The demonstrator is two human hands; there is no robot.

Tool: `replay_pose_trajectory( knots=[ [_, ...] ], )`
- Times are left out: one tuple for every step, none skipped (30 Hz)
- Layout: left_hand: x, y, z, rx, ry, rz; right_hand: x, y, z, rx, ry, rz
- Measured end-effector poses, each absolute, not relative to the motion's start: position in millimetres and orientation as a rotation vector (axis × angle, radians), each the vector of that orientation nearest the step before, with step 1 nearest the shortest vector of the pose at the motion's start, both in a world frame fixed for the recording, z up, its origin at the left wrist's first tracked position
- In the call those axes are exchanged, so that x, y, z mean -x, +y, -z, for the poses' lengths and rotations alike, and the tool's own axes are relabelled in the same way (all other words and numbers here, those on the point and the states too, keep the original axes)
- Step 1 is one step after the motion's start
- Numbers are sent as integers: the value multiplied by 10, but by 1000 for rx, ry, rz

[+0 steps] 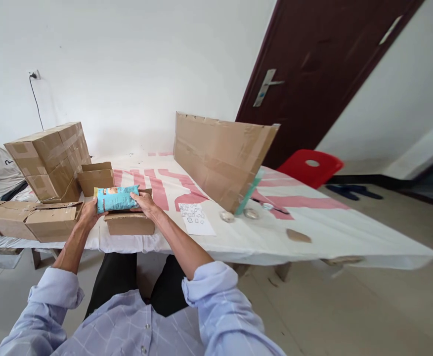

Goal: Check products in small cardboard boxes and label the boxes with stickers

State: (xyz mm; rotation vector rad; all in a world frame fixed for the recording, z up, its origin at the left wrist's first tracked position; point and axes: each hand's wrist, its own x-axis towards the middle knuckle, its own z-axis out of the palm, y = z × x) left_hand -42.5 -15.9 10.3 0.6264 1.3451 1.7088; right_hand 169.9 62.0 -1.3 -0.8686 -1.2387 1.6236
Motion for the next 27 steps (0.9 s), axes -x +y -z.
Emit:
replay_pose_trajectory(
  knots=[
    [422, -148, -92, -622, 1359, -1713, -1696, 616, 33, 876, -1231, -1624],
    [419, -134, -91, -620, 1372, -1716, -1693, 614, 46, 879, -1224, -1621],
    [414, -120, -101, -622, 1382, -1718, -1690, 615, 50, 874, -1219, -1616],
    [408, -107, -121, -627, 1389, -1720, -1689, 620, 43, 865, -1216, -1609],
    [398, -95, -150, -639, 1391, -1722, -1691, 628, 26, 851, -1215, -1601],
    [387, -87, -187, -658, 1387, -1724, -1695, 640, -1, 835, -1214, -1591],
    [373, -83, -231, -684, 1377, -1728, -1703, 653, -38, 818, -1213, -1580],
    [359, -86, -282, -719, 1360, -1731, -1716, 667, -84, 800, -1213, -1568],
    [347, -94, -340, -757, 1340, -1735, -1734, 681, -138, 785, -1209, -1556],
    [340, -109, -407, -796, 1318, -1738, -1756, 692, -199, 765, -1209, -1537],
    [341, -128, -485, -828, 1294, -1742, -1782, 701, -268, 735, -1220, -1506],
    [352, -151, -577, -890, 1273, -1743, -1812, 705, -343, 693, -1241, -1460],
    [372, -176, -686, -977, 1254, -1740, -1844, 704, -423, 640, -1270, -1400],
    [403, -200, -813, -1065, 1232, -1738, -1876, 700, -507, 582, -1308, -1331],
    [440, -220, -958, -1231, 1223, -1723, -1906, 692, -593, 523, -1351, -1258],
    [481, -234, -1119, -1343, 1217, -1713, -1933, 683, -678, 473, -1392, -1188],
    [520, -240, -1292, -1421, 1221, -1717, -1956, 673, -759, 435, -1425, -1130],
    [553, -236, -1468, -1595, 1277, -1653, -1973, 666, -834, 408, -1451, -1080],
    [575, -221, -1638, -1766, 1348, -1564, -1985, 662, -898, 389, -1472, -1037],
    [585, -197, -1793, -1919, 1411, -1452, -1993, 661, -948, 377, -1483, -1002],
    [582, -163, -1924, -2054, 1458, -1311, -1997, 664, -982, 371, -1487, -977],
    [570, -120, -2024, -2161, 1485, -1168, -1999, 668, -997, 369, -1490, -964],
    [553, -70, -2090, -2236, 1495, -1029, -2005, 674, -993, 371, -1496, -964],
    [539, -13, -2123, -2284, 1498, -911, -2016, 679, -968, 376, -1507, -975],
    [537, 50, -2126, -2311, 1499, -826, -2039, 682, -924, 385, -1521, -992],
    [553, 117, -2104, -2325, 1503, -777, -2078, 682, -862, 403, -1540, -1007],
    [596, 188, -2066, -2332, 1516, -766, -2137, 677, -782, 434, -1569, -1013]
  ],
)
